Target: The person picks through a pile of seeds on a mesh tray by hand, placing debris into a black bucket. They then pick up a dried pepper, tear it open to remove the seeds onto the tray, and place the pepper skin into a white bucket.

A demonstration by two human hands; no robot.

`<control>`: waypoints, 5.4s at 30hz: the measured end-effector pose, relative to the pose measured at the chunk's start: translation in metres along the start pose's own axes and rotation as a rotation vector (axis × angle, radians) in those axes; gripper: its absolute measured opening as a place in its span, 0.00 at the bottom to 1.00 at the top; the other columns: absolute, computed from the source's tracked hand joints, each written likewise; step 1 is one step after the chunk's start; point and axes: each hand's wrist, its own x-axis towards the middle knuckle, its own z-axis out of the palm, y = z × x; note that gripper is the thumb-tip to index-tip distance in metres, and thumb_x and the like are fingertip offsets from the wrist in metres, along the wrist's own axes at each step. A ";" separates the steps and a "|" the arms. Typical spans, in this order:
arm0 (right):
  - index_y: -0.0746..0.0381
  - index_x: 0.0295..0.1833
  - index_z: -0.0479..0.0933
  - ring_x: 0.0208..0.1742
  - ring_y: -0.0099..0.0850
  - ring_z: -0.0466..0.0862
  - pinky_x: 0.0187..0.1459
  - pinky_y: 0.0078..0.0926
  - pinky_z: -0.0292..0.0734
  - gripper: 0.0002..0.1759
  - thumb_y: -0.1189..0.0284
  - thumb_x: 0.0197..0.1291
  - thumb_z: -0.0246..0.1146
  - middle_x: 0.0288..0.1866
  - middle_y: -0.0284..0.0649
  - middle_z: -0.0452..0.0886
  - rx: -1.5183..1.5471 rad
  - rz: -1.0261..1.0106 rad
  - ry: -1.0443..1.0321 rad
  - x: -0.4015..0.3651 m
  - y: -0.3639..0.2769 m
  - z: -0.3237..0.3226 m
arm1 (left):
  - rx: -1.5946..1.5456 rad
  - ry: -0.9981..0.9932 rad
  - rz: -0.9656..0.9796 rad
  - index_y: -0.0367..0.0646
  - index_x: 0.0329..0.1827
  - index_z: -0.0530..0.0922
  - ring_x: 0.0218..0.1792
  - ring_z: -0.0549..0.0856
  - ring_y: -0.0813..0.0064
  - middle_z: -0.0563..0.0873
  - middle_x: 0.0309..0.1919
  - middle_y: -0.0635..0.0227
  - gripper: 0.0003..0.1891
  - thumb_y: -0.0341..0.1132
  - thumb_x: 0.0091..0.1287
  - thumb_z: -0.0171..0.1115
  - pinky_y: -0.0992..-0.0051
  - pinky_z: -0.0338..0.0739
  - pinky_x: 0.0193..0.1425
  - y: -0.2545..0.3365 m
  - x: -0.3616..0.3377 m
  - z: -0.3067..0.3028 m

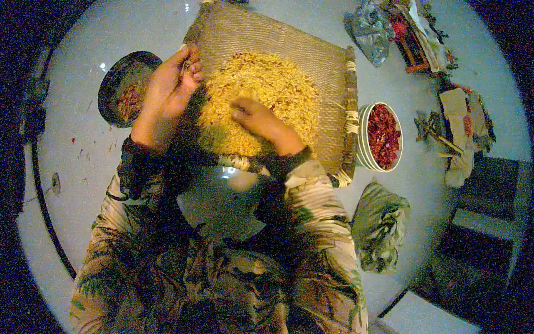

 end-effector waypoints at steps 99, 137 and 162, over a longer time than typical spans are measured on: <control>0.60 0.52 0.74 0.57 0.53 0.69 0.57 0.45 0.65 0.26 0.54 0.53 0.59 0.54 0.55 0.71 -0.358 0.056 0.261 0.143 0.057 -0.047 | 0.114 0.093 0.032 0.37 0.47 0.70 0.30 0.75 0.80 0.77 0.31 0.71 0.11 0.32 0.64 0.51 0.76 0.74 0.38 0.010 -0.027 0.018; 0.65 0.50 0.73 0.50 0.50 0.73 0.51 0.37 0.70 0.24 0.60 0.52 0.63 0.50 0.54 0.72 -0.486 0.034 0.225 -0.011 0.030 -0.040 | 0.114 0.068 0.074 0.37 0.45 0.71 0.32 0.75 0.79 0.76 0.32 0.70 0.10 0.30 0.63 0.50 0.77 0.74 0.39 0.002 -0.029 0.012; 0.62 0.41 0.77 0.43 0.47 0.77 0.45 0.41 0.72 0.12 0.68 0.52 0.57 0.39 0.50 0.79 -0.392 -0.036 0.248 0.097 0.043 -0.024 | 0.150 0.045 0.033 0.35 0.46 0.70 0.31 0.75 0.80 0.76 0.32 0.69 0.10 0.31 0.64 0.50 0.78 0.73 0.39 0.002 -0.029 0.022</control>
